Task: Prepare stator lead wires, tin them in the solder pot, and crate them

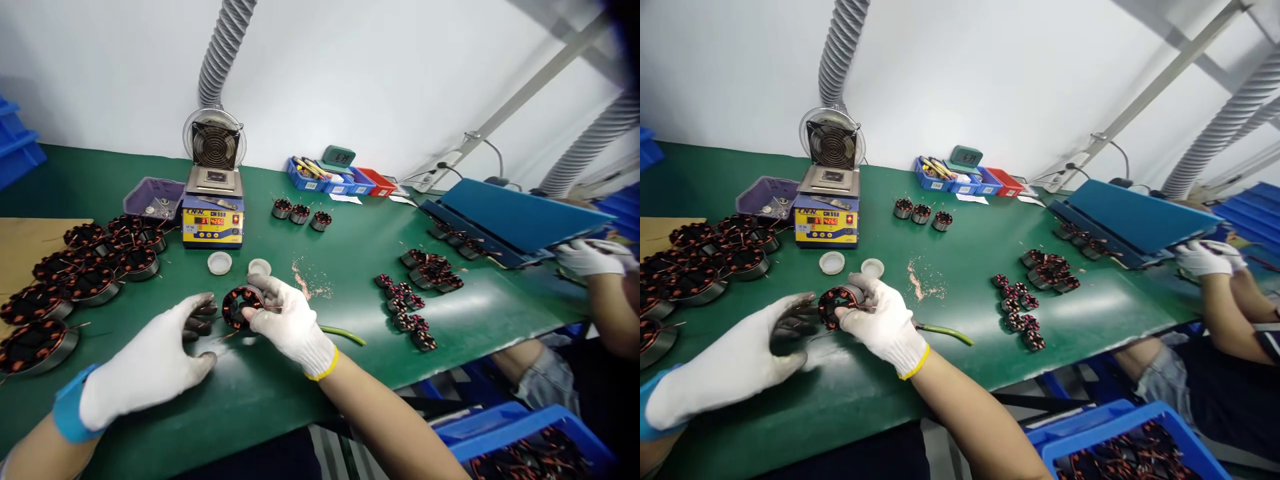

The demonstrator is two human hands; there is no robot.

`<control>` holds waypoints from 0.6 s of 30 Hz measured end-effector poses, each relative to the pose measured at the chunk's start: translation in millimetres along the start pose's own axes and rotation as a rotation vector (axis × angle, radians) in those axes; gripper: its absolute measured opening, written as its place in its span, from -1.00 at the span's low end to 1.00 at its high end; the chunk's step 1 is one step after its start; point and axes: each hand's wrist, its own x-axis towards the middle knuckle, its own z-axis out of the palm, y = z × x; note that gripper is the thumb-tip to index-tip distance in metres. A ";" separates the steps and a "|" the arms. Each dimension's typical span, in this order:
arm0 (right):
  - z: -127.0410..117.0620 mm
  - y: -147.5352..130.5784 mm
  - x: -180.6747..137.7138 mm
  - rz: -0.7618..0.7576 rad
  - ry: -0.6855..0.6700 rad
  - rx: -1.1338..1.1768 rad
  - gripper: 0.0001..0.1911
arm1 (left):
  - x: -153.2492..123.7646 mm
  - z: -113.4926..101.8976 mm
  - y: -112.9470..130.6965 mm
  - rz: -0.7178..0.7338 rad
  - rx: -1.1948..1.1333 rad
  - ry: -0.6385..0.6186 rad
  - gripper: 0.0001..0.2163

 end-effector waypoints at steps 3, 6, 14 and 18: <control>1.8 -1.8 -0.4 -0.012 -0.002 0.000 -0.42 | 1.0 3.1 -2.5 -0.071 -0.347 -0.143 -0.61; 4.3 -0.3 -0.1 -0.019 -0.013 0.003 -0.42 | 2.1 11.9 -8.0 -0.109 -0.518 -0.076 -0.62; 7.7 0.8 -2.0 0.002 -0.033 0.064 -0.43 | -1.2 22.9 -17.9 -0.084 -0.728 -0.114 -0.54; 8.2 0.1 -0.2 0.046 -0.008 0.086 -0.38 | -3.0 20.9 -11.0 -0.026 -0.516 0.023 -0.57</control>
